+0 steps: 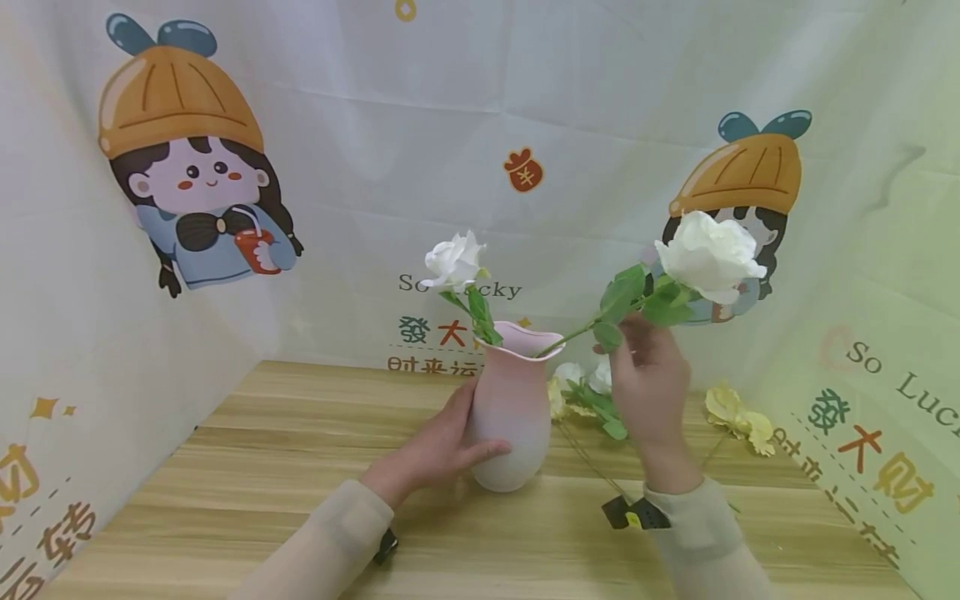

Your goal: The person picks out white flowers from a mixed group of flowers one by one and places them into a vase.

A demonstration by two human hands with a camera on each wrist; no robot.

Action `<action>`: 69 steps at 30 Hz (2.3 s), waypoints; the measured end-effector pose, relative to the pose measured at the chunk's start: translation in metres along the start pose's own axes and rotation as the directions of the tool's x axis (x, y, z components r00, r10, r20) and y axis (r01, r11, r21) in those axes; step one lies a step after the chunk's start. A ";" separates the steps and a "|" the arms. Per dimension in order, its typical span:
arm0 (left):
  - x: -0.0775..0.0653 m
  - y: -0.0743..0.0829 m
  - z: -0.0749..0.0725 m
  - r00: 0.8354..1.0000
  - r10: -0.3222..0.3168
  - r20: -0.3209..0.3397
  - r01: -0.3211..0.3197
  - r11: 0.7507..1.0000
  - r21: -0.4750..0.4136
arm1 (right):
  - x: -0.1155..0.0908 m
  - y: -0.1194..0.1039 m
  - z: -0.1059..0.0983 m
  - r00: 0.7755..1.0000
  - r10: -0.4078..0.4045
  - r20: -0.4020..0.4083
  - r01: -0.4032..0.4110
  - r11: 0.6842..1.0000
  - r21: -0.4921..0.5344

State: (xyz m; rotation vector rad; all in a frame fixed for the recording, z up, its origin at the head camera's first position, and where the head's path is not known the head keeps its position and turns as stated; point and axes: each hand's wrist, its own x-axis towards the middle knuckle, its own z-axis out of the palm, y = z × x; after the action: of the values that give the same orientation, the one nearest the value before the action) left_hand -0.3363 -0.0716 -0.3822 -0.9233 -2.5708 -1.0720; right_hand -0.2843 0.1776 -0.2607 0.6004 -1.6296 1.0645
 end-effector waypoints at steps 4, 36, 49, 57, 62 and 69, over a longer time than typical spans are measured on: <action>0.000 0.000 -0.001 1.000 0.005 0.006 -0.005 1.000 0.003 | -0.002 -0.002 0.005 1.000 0.015 0.012 -0.015 1.000 0.002; 0.000 0.000 0.000 1.000 -0.001 0.003 0.001 1.000 -0.004 | -0.024 0.024 0.034 0.943 0.096 0.318 -0.054 0.989 -0.138; 0.000 0.000 0.000 1.000 -0.003 0.004 0.003 1.000 0.012 | -0.022 0.024 0.027 0.966 0.014 0.258 -0.022 0.999 0.030; 0.002 -0.001 0.001 1.000 0.010 0.001 -0.010 1.000 -0.015 | -0.019 0.019 0.027 0.946 -0.036 0.322 0.057 0.997 -0.055; 0.002 -0.001 0.001 1.000 0.029 -0.010 -0.029 0.999 -0.038 | -0.018 0.018 0.030 0.913 -0.135 0.384 0.187 0.977 -0.101; 0.001 0.000 0.001 0.998 0.054 -0.022 -0.055 0.998 -0.009 | -0.024 0.020 0.033 0.848 -0.064 0.527 0.201 0.957 -0.207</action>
State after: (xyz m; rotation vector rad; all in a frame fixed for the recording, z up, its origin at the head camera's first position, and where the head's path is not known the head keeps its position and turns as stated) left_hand -0.3371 -0.0704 -0.3822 -0.9724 -2.5096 -1.0749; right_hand -0.3085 0.1557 -0.2912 0.8630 -2.1142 0.5946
